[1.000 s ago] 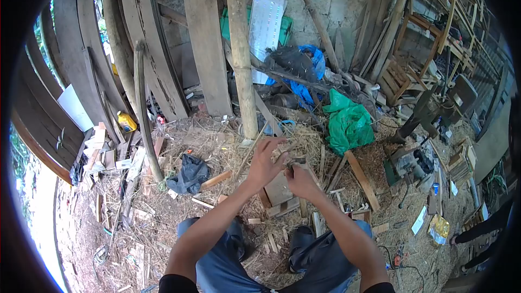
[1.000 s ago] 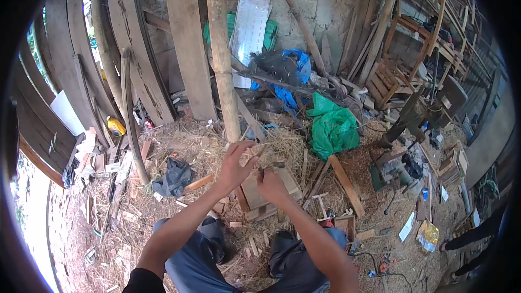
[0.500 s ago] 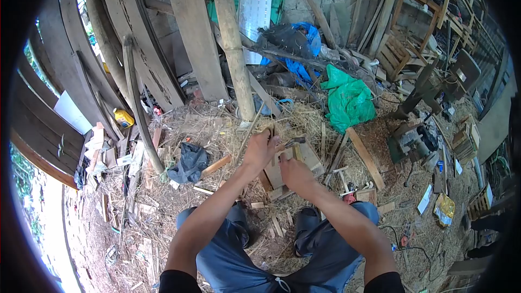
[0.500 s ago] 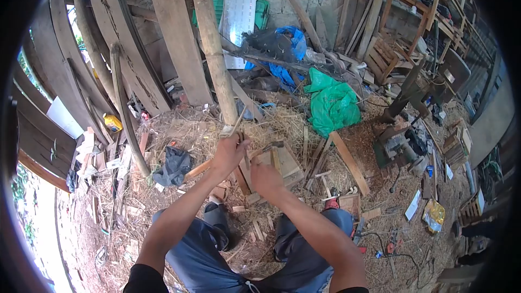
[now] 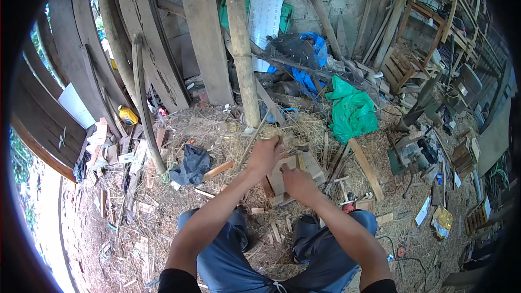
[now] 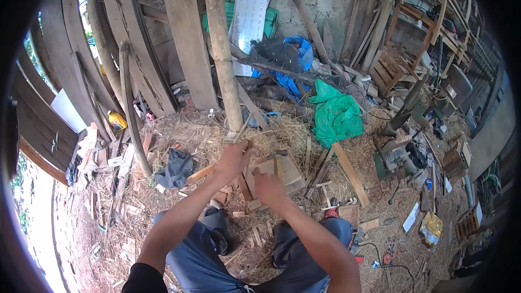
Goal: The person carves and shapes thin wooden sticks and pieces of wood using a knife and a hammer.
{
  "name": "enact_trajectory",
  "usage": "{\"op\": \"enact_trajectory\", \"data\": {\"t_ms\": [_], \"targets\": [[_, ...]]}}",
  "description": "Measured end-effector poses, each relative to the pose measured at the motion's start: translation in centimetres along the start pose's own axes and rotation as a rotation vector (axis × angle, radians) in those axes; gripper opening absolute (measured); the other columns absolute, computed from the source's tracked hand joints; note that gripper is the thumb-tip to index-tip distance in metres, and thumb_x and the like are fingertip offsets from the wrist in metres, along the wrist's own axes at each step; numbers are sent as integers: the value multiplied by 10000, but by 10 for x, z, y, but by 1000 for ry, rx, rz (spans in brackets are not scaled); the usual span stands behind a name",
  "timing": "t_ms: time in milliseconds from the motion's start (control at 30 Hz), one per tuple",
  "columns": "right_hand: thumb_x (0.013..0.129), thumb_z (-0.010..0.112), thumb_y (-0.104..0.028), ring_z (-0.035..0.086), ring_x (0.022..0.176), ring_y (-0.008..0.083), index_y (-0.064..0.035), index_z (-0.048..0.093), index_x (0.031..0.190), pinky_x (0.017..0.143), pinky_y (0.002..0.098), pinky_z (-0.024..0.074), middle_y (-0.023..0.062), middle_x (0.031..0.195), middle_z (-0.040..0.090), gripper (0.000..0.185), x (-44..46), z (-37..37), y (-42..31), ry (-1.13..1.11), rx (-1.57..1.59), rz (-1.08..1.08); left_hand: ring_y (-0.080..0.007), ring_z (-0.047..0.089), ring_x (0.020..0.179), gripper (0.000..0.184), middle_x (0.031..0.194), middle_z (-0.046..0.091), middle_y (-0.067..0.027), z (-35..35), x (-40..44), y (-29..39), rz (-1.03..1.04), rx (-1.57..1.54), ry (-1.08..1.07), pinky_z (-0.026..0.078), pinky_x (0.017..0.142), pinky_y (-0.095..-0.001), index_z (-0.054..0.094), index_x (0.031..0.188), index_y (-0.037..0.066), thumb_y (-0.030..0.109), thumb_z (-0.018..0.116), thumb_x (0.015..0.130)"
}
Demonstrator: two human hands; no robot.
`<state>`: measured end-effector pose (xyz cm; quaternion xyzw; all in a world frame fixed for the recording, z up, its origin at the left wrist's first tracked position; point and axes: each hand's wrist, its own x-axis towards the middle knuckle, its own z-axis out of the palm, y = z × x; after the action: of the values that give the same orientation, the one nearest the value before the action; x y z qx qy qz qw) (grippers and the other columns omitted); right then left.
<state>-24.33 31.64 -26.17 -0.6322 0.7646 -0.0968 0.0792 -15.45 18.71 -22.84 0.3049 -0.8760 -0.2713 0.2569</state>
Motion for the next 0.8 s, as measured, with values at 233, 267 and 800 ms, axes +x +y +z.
{"op": "enact_trajectory", "data": {"t_ms": [233,267,800], "targets": [[886,495,-234,644,788,395,24,533,1002,714,476,498,235,842,648,285,1,-17,30,-416,354,77,-169,661,620,184,776,679,-143,-43,20,-33,-254,-517,154,545,563,-289,623,918,-42,141,603,902],[875,509,-238,641,747,371,10,559,966,680,458,492,216,831,648,269,0,-15,44,-328,246,104,-169,661,620,184,776,679,-143,-48,20,-37,-257,-513,154,545,563,-289,623,918,-42,141,603,902],[875,638,-245,567,646,115,-18,651,947,605,304,432,46,675,625,239,25,-30,53,145,769,21,-190,656,795,246,974,660,-116,-21,19,-28,-480,-1007,-59,565,740,-313,595,1008,-16,220,571,939]]}}
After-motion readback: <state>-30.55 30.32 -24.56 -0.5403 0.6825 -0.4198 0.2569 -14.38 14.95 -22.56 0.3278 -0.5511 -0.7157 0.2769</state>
